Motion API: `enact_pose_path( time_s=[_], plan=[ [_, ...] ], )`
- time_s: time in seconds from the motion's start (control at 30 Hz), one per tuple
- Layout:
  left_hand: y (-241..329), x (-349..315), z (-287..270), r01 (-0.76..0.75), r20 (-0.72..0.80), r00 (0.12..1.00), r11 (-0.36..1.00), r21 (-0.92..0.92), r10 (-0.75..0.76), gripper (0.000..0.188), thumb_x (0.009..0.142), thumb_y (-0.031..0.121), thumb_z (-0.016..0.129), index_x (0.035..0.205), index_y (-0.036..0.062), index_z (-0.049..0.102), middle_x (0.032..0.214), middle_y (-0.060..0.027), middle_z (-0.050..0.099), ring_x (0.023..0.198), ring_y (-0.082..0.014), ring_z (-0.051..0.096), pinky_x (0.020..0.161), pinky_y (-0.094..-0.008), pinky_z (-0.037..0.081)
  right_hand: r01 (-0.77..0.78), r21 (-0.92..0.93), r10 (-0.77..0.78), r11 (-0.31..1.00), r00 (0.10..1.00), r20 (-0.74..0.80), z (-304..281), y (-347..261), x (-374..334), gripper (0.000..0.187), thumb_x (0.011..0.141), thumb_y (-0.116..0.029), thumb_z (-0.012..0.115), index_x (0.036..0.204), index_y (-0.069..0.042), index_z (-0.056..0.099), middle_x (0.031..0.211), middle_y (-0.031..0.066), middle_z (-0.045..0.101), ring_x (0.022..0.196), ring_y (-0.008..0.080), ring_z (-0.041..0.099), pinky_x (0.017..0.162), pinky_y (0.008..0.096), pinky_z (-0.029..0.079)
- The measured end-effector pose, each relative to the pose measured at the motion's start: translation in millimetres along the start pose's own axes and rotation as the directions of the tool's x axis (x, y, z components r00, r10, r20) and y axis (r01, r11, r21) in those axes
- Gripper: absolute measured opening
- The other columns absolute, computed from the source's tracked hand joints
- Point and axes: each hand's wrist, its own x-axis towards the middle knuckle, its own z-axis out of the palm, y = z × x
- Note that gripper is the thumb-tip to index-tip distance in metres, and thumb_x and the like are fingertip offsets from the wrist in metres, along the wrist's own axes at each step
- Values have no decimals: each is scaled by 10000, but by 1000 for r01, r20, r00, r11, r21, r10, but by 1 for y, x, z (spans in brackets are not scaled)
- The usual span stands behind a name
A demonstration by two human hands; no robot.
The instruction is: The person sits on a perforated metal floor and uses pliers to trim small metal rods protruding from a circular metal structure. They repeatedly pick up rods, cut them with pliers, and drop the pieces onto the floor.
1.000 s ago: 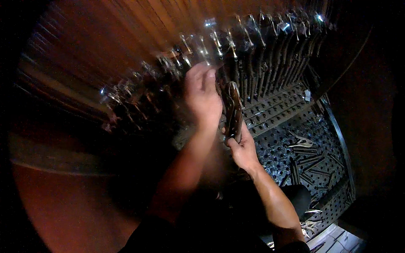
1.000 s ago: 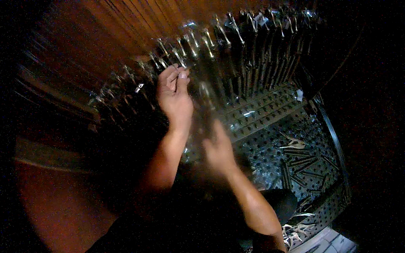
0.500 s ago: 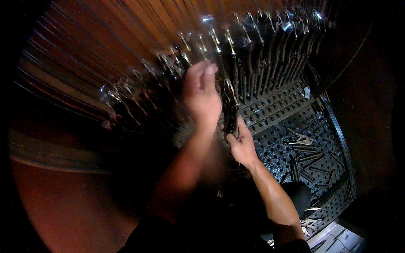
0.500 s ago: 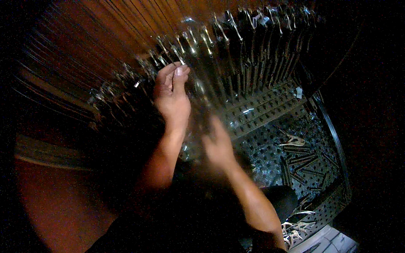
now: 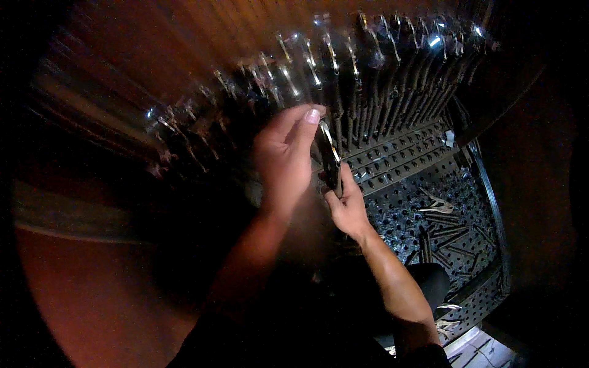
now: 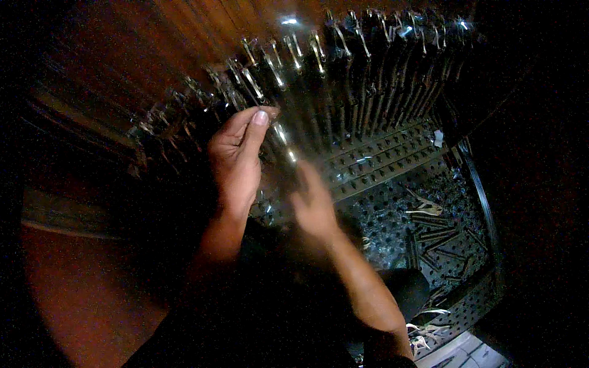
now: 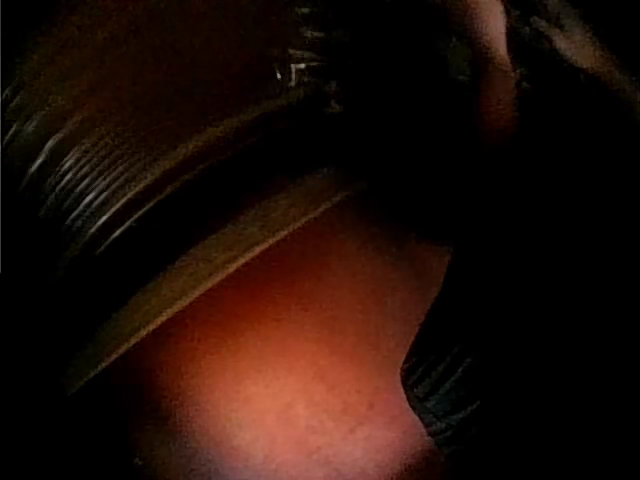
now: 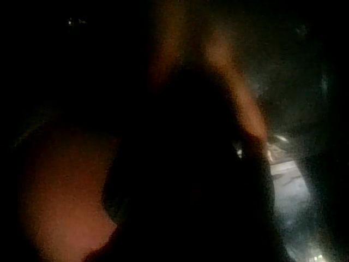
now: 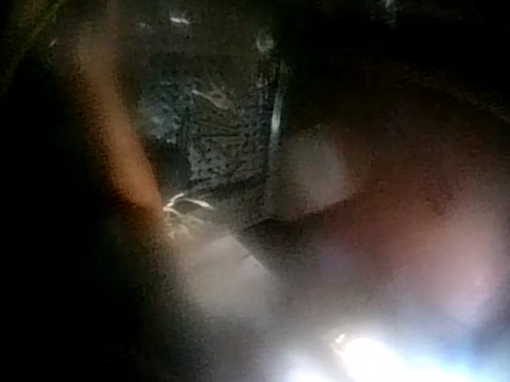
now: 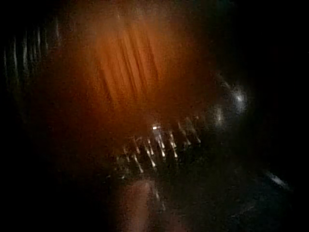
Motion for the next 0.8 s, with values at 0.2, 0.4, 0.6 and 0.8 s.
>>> enact_pose_path(
  time_s=[0.2,0.4,0.6,0.8],
  plan=[
    [2,0,-12,49,54,997,998,-43,-46,215,980,161,666,1081,-15,738,1001,-82,756,923,-112,670,864,-256,502,11,54,-11,998,1000,2,6,-1,-2,602,903,83,518,1476,29,344,1326,108,566,1219,162,514,1036,294,413],
    [5,3,-19,42,117,992,999,-2,-42,217,998,160,652,1091,-21,728,1032,-79,748,963,-128,667,915,-270,503,99,54,-99,994,995,8,10,4,4,619,908,99,508,1496,22,332,1386,111,521,1262,167,487,1075,302,379],
    [5,3,-18,33,142,989,999,-24,-30,214,999,162,650,1084,-18,730,1031,-76,750,961,-126,668,915,-271,506,96,98,-99,990,995,19,10,4,4,602,915,96,500,1489,3,343,1389,106,507,1292,172,462,1110,309,340],
    [5,4,-17,5,125,992,999,43,-11,227,973,167,657,1053,-26,745,1000,-105,768,936,-138,698,874,-274,518,124,78,-126,989,992,16,9,-1,6,623,893,110,492,1489,6,342,1397,102,482,1308,187,452,1118,316,334]
  ],
)
